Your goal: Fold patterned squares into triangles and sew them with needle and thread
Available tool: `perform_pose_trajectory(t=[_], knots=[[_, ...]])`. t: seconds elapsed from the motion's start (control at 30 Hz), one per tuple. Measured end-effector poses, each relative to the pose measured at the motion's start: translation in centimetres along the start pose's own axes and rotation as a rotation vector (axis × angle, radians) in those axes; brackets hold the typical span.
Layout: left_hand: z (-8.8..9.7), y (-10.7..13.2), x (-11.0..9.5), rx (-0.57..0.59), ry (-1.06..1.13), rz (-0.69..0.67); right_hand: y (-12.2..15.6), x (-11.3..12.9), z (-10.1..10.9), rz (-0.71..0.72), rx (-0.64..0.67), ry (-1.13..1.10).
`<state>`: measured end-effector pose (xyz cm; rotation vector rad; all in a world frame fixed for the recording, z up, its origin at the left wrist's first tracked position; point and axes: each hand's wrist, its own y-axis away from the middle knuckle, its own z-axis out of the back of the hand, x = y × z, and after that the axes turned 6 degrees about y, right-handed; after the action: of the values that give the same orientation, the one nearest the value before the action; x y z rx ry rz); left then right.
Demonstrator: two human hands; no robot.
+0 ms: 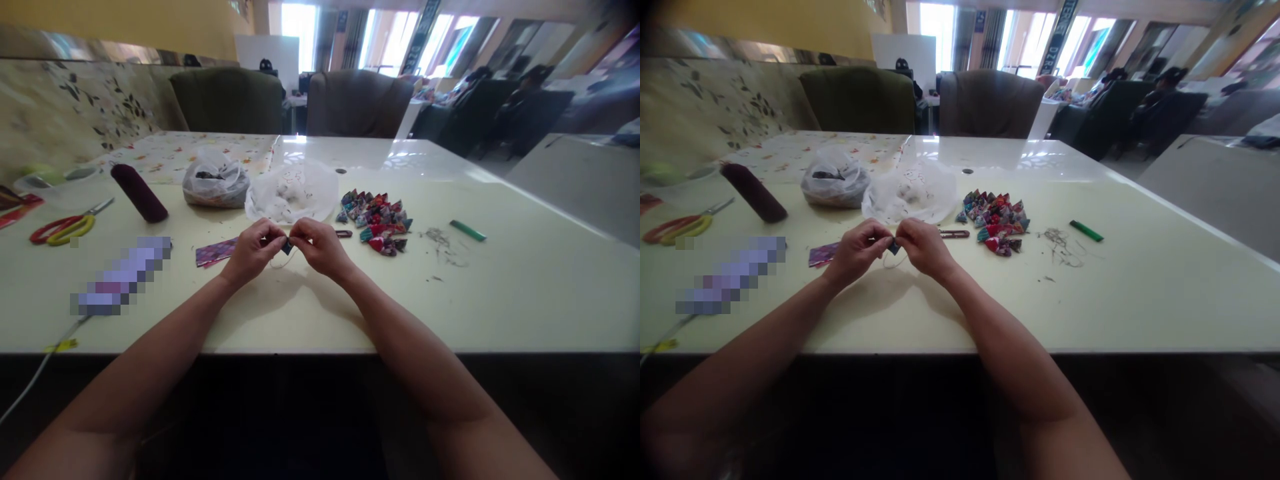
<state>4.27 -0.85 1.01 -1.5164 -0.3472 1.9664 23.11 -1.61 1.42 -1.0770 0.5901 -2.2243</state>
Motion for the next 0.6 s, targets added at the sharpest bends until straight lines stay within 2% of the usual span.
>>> perform_pose_trajectory(t=[0.2, 0.37, 0.43, 0.6], knots=[[-0.16, 0.14, -0.09, -0.036, 0.034, 0.061, -0.04, -0.34, -0.32, -0.013, -0.015, -0.028], [-0.16, 0.19, 0.08, -0.04, 0.321, 0.162, -0.05, -0.46, -0.05, 0.004, -0.03, -0.113], [-0.15, 0.14, 0.19, -0.024, 0.493, 0.262, -0.06, -0.49, 0.09, 0.0, -0.028, -0.151], [0.09, -0.01, 0.21, 0.151, 0.818, 0.603, -0.08, -0.71, 0.18, 0.055, 0.005, -0.266]])
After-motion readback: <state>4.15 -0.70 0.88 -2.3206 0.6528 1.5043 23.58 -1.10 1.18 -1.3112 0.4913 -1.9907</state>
